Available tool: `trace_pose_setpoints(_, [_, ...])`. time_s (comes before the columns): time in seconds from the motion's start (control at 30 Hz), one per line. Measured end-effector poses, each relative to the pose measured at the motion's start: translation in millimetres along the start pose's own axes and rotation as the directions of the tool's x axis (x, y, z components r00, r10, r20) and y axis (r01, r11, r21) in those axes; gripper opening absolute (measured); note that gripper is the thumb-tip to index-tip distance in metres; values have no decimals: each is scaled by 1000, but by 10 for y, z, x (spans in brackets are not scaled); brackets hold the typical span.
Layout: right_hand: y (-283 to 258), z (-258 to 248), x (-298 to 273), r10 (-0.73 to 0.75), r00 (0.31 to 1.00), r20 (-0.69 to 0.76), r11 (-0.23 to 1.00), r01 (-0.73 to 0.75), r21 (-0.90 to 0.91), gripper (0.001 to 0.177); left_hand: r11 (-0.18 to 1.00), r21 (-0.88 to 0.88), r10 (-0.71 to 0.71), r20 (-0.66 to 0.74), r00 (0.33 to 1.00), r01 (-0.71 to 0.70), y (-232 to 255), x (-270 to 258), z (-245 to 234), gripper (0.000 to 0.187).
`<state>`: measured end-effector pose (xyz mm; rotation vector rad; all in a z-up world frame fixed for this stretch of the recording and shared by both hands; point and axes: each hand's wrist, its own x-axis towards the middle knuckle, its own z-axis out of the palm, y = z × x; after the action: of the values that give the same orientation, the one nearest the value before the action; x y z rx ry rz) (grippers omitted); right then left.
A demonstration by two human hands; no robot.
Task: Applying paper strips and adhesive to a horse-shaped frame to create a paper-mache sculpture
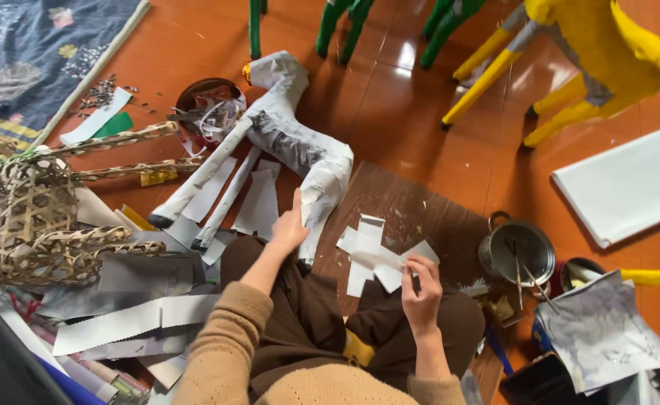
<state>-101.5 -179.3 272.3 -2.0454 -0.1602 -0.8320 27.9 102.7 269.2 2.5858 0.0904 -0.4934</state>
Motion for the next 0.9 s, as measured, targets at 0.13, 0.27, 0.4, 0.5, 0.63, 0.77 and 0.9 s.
trace_pose_setpoints(0.13, [-243, -185, 43, 124, 988, 90, 991, -128, 35, 10, 999, -52, -1, 63, 998, 4, 122, 392, -930, 112])
trace_pose_setpoints(0.27, [-481, -326, 91, 136, 981, 140, 986, -148, 74, 10, 908, -357, 213, -58, 975, -219, 526, 119, -2157, 98])
trace_pose_setpoints(0.4, [-735, -442, 249, 35, 936, 351, 975, -108, 193, 9, 538, -829, 294, 13, 956, -154, 904, -236, -2611, 81])
trace_pose_setpoints(0.5, [-1054, -503, 458, -87, 869, 487, 935, -97, 340, 8, 371, -909, 278, -85, 957, -189, 964, -243, -2139, 80])
trace_pose_setpoints(0.63, [-1414, -536, 676, -155, 840, 519, 893, -106, 438, 10, 161, -950, 258, -223, 940, -269, 1080, -568, -1117, 84])
trace_pose_setpoints(0.77, [-1326, -509, 761, -86, 903, 421, 950, -54, 309, 20, -74, -960, 311, -279, 909, -269, 935, -621, -168, 94])
trace_pose_setpoints(0.9, [-930, -317, 956, 49, 965, 258, 983, -93, 160, 15, -35, -993, 283, -121, 951, -115, 757, -599, 120, 109])
